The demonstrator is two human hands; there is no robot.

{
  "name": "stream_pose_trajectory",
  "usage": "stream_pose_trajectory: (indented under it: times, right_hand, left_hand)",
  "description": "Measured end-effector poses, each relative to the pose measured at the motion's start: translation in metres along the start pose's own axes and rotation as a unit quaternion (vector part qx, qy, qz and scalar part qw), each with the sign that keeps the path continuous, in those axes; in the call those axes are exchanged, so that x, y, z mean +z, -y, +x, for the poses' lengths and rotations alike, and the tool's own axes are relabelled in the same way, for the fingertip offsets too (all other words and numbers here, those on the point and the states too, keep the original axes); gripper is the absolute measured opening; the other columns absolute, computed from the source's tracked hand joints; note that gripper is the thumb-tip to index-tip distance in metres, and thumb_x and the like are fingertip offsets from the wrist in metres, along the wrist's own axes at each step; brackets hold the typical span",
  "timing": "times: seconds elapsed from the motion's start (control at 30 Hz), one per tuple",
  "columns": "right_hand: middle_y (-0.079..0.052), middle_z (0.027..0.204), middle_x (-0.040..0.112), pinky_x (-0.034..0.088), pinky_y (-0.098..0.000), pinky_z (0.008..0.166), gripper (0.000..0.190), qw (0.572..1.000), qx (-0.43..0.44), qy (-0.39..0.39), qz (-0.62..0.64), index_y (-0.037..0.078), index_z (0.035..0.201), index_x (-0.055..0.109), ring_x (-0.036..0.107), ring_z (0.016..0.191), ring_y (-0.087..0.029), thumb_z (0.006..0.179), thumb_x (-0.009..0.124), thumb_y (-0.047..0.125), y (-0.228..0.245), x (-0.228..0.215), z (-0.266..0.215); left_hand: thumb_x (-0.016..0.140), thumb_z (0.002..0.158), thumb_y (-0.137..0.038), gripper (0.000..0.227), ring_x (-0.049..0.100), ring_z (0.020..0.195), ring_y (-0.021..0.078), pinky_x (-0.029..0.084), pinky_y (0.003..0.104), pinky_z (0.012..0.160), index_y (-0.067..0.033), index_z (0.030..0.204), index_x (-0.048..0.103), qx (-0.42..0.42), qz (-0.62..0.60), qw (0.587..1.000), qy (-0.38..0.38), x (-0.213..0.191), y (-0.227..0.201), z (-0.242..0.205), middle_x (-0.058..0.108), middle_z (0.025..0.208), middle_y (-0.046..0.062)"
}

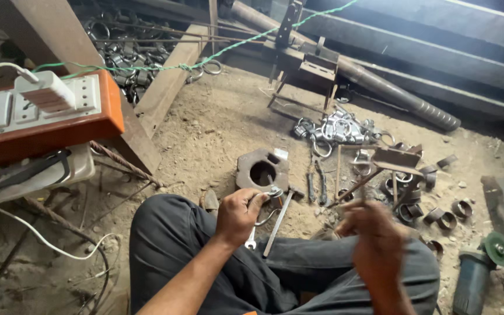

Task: The person sits on the floor and assembles metal hardware components, likely shackles or turnbuckles. They use a wrench to tighten nuts onto threaded rods and a hammer to secure parts onto a metal block. The person handles multiple units one by one, placing finished pieces on the floor.

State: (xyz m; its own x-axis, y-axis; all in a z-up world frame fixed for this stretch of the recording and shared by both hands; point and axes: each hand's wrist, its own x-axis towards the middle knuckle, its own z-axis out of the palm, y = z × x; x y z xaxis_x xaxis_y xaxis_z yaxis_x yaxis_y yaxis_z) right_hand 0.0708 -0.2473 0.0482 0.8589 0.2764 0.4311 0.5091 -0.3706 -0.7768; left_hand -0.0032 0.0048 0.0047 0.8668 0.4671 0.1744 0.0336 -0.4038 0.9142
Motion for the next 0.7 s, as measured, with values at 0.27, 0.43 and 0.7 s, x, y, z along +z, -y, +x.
stream_pose_trajectory:
  times: [0.27, 0.43, 0.7]
  right_hand:
    - [-0.008, 0.066, 0.070, 0.051, -0.0309, 0.042, 0.017, 0.985, -0.003, 0.144, -0.095, 0.006, 0.095, 0.070, 0.064, 0.051, -0.015, 0.099, 0.058, 0.017, -0.010, 0.049, -0.033]
    - [-0.007, 0.069, 0.069, 0.051, -0.0297, 0.044, 0.020, 0.997, -0.055, -0.038, -0.045, 0.004, 0.103, 0.068, 0.067, 0.054, -0.013, 0.105, 0.054, 0.018, -0.002, 0.021, -0.018]
    - [-0.007, 0.060, 0.067, 0.043, -0.0323, 0.036, 0.025, 0.987, 0.097, 0.121, -0.035, 0.005, 0.094, 0.074, 0.058, 0.043, -0.015, 0.101, 0.056, 0.021, -0.005, 0.043, -0.038]
  left_hand:
    - [0.072, 0.093, -0.024, 0.019, 0.072, 0.077, 0.0320, 0.056, 0.042, 0.067, -0.0053, 0.092, 0.075, 0.159, 0.054, 0.986, 0.003, -0.004, -0.010, -0.006, 0.073, 0.087, 0.012]
    - [0.074, 0.092, -0.025, 0.019, 0.071, 0.074, 0.0308, 0.055, 0.041, 0.063, -0.0061, 0.093, 0.075, 0.174, 0.081, 0.981, -0.009, -0.005, -0.014, -0.008, 0.072, 0.085, 0.010]
    - [0.075, 0.090, -0.034, 0.030, 0.068, 0.061, 0.0266, 0.051, 0.039, 0.054, -0.0060, 0.081, 0.072, 0.173, 0.035, 0.984, -0.031, -0.004, -0.012, -0.008, 0.067, 0.072, 0.010]
